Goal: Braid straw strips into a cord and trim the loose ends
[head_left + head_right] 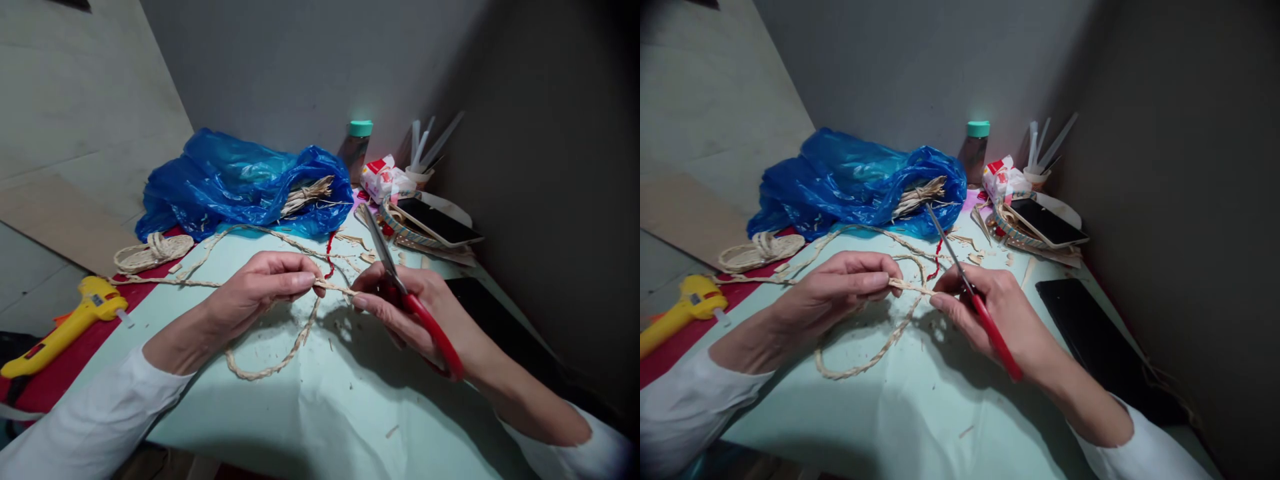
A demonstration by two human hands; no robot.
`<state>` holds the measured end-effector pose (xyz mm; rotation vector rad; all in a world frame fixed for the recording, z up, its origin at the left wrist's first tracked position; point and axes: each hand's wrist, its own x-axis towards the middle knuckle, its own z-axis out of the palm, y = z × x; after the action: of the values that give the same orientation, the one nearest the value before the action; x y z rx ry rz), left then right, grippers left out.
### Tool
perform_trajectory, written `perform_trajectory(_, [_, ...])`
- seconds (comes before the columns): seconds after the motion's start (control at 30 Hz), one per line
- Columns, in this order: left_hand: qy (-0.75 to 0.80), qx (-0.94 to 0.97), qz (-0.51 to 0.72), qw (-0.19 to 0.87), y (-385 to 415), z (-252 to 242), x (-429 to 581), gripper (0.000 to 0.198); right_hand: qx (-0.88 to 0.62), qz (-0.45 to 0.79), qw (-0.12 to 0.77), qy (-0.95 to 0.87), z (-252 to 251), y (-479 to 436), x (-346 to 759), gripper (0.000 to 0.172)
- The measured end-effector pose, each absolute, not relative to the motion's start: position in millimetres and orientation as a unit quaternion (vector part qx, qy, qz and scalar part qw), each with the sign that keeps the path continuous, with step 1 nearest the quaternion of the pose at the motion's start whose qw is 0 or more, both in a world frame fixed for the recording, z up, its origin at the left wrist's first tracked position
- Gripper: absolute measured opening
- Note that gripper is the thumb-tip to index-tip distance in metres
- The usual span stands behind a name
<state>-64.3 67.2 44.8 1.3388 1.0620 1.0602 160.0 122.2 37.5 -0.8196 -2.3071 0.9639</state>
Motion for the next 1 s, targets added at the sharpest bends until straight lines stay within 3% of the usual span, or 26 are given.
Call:
perform_trajectory(0.27, [0.431,0.508,0.469,0.579,65,51,-68,0.012,-0.22,0.224,0.219,-0.924,21,125,160,0.018])
perform_trajectory(0.5, [0.471,0.554,0.412,0.549,66,51,-69,0.012,-0.232,0.205,0.285,-0.907,35,127,168,0.016])
perform_trajectory(0.7, [0.459,0.578,0.403,0.541,68,52,-70,0.013,-0.232,0.024,0.152,-0.96,29,125,169,0.012])
perform_trajectory(1.0, [0.446,0.561,0.419,0.558,64,52,-68,0.013,-0.248,-0.119,0.157,-0.948,25,121,166,0.015])
